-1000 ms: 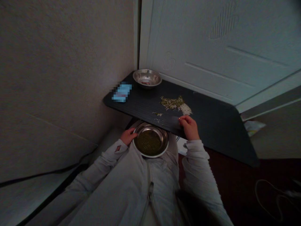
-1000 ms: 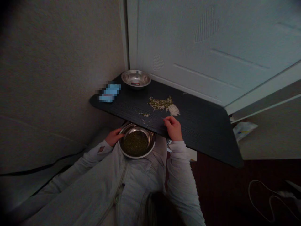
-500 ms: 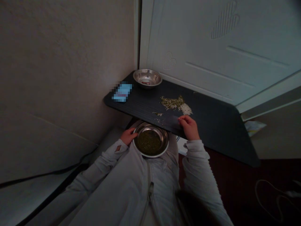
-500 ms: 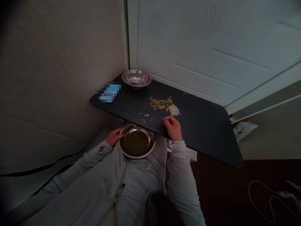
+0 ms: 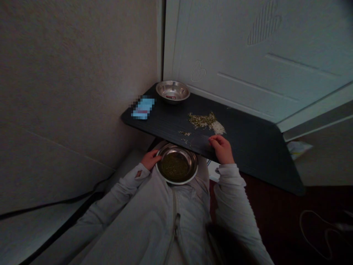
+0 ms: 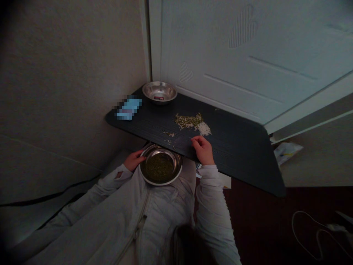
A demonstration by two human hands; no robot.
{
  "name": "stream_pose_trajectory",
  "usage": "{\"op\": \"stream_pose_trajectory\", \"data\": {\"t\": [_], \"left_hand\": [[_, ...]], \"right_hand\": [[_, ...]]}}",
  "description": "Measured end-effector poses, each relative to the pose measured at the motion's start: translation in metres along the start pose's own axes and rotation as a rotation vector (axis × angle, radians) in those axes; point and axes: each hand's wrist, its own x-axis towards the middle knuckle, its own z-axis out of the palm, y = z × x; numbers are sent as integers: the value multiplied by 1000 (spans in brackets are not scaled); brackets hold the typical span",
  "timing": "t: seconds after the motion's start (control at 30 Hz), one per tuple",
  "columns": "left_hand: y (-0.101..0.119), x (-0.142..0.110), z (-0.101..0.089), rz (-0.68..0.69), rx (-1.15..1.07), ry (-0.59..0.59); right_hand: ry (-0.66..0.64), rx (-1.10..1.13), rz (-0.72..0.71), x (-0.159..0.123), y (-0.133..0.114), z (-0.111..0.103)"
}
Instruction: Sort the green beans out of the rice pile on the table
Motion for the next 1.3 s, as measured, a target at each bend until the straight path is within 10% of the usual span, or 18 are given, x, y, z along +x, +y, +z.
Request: {"op": "stream_pose_trajectory", "data": {"t": [1.3], "left_hand": [[0,0,2,5,4,1]], "right_hand": [[-62,-39,-46,2,5,-1]]}}
